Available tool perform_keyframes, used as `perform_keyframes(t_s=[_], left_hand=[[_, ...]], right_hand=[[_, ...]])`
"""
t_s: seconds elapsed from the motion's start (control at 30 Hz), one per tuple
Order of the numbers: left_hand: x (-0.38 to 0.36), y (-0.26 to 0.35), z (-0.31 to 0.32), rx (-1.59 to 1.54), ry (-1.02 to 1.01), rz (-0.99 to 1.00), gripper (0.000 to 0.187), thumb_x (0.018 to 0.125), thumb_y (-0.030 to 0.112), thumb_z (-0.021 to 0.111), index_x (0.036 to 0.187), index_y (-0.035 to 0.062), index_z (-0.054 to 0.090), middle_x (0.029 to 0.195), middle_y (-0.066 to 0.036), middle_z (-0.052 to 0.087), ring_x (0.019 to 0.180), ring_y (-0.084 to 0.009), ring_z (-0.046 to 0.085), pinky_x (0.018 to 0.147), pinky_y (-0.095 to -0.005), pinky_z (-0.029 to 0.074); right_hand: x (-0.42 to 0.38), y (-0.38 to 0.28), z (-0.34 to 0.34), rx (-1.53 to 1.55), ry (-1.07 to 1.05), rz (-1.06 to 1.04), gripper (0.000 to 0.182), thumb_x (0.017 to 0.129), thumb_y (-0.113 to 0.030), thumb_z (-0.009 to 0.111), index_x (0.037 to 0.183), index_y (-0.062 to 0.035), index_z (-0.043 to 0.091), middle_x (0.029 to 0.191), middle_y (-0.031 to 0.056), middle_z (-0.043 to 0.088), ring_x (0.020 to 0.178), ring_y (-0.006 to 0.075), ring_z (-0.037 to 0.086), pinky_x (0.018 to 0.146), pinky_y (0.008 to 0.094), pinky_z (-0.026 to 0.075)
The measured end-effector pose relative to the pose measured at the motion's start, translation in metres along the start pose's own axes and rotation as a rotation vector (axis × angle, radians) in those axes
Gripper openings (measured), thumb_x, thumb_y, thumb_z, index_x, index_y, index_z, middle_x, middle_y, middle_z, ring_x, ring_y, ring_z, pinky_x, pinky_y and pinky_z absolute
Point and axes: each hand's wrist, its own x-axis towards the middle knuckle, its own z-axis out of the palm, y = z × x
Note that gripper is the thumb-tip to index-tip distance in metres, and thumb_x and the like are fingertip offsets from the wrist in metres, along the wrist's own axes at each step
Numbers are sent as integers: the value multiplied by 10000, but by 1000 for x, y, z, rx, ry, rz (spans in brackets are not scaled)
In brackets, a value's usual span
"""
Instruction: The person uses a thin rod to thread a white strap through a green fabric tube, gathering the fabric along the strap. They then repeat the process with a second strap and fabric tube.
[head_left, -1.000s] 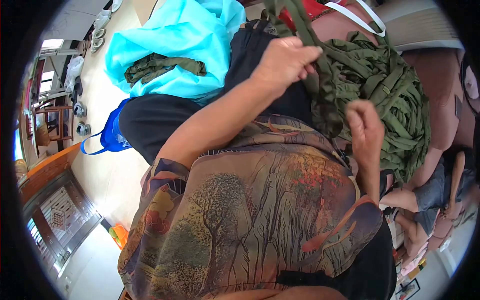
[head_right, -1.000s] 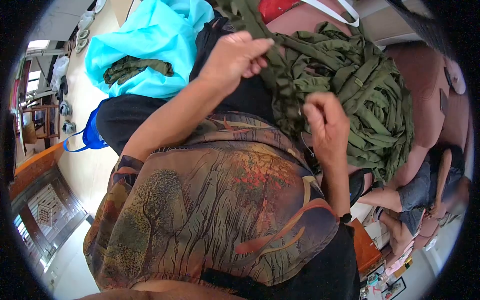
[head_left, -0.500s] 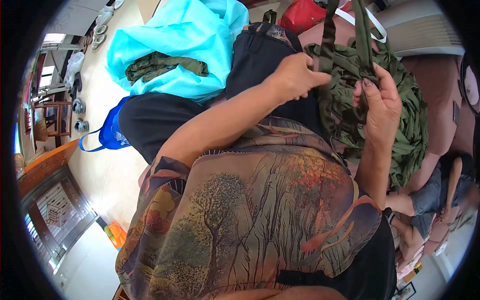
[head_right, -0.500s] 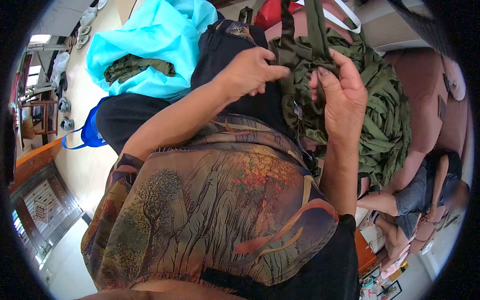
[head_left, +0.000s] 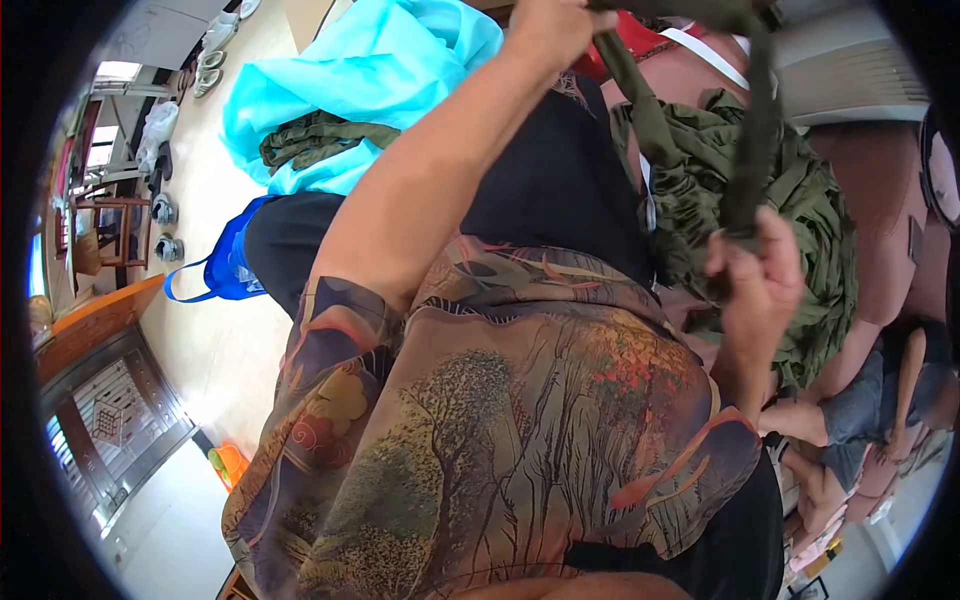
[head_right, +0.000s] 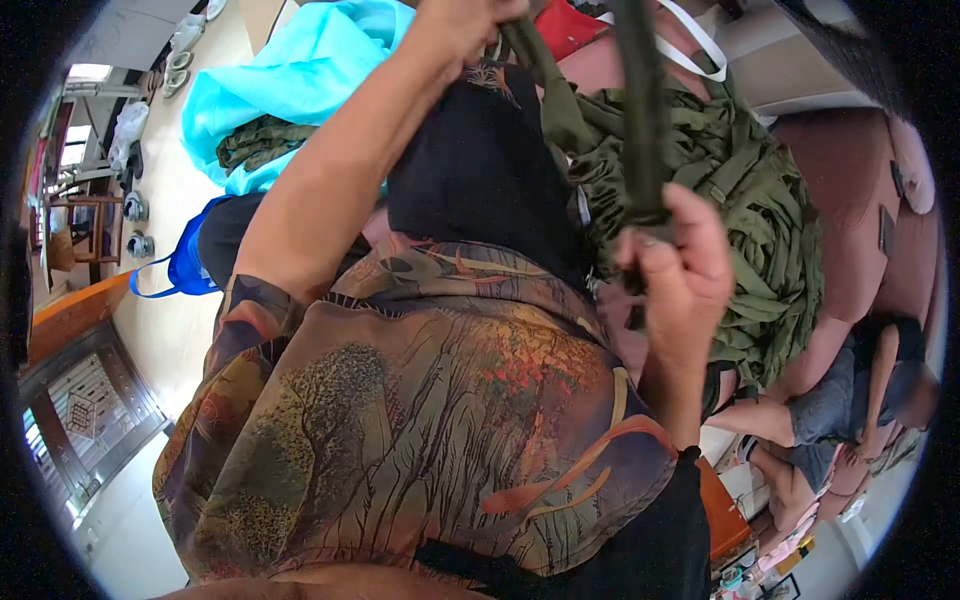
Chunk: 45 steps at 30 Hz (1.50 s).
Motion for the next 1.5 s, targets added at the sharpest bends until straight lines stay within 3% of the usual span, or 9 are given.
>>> perform_keyframes(t_s=[0.23,0.4,0.5,0.6,0.77,1.03,1.2,1.3,1.5], left_hand=[[15,-55,-28,-406,202,-150,122,802,58,650,817,-49,707,689,-110,661,601,-239,596,539,-369,457],[-11,-81,-52,-812,107,-426,240,876,14,542,1112,-26,538,790,-129,649,609,-227,618,559,-351,514],[-41,-50,-53,-816,352,-480,255,883,175,687,993,-40,605,731,-78,609,604,-154,573,554,-304,476],[-69,-43,-70,-349,345,-276,291,909,257,668,957,-25,618,715,-79,610,557,-143,547,505,-289,454],[-116,-5,-53,-587,-199,-653,390,916,378,652,918,-12,645,673,-65,590,463,-113,488,398,-247,373],[-122,1,-20,-576,-342,-659,253,927,237,650,752,75,565,607,-37,563,431,-92,450,370,-247,327],[-147,17,-12,-489,-765,-682,269,949,269,609,771,69,586,617,-26,579,439,-79,466,374,-216,333],[-148,12,-21,-470,-796,-627,305,940,327,625,846,37,614,656,-52,605,460,-84,504,387,-216,384],[-121,-1,-31,-756,-361,-648,324,939,344,636,938,22,608,763,-79,644,516,-111,582,423,-224,446]], right_hand=[[3,61,21,-389,-239,200,284,846,29,572,1125,-15,609,748,29,628,665,81,569,622,239,464],[6,65,28,-473,-231,215,265,837,18,598,1100,-11,617,703,59,627,641,97,581,619,261,481],[5,66,30,-440,-214,171,268,833,30,601,1099,0,613,703,59,627,647,100,587,628,262,484],[4,66,33,-435,-223,118,274,833,41,600,1105,8,606,713,54,629,656,98,588,635,256,482],[4,66,38,-387,-218,112,295,840,51,593,1131,1,595,766,39,642,672,88,577,643,242,477],[-1,51,46,-364,-177,183,416,843,68,562,1248,-26,552,784,35,637,676,77,563,659,233,473],[4,56,44,-390,-228,165,433,839,64,549,1262,-29,558,757,30,617,676,85,568,659,235,476],[3,58,41,-388,-244,132,416,844,62,547,1249,-33,573,774,25,616,688,90,574,665,237,479],[-5,50,37,-284,-191,135,378,866,60,547,1235,-14,582,840,27,621,710,84,570,670,229,476]])
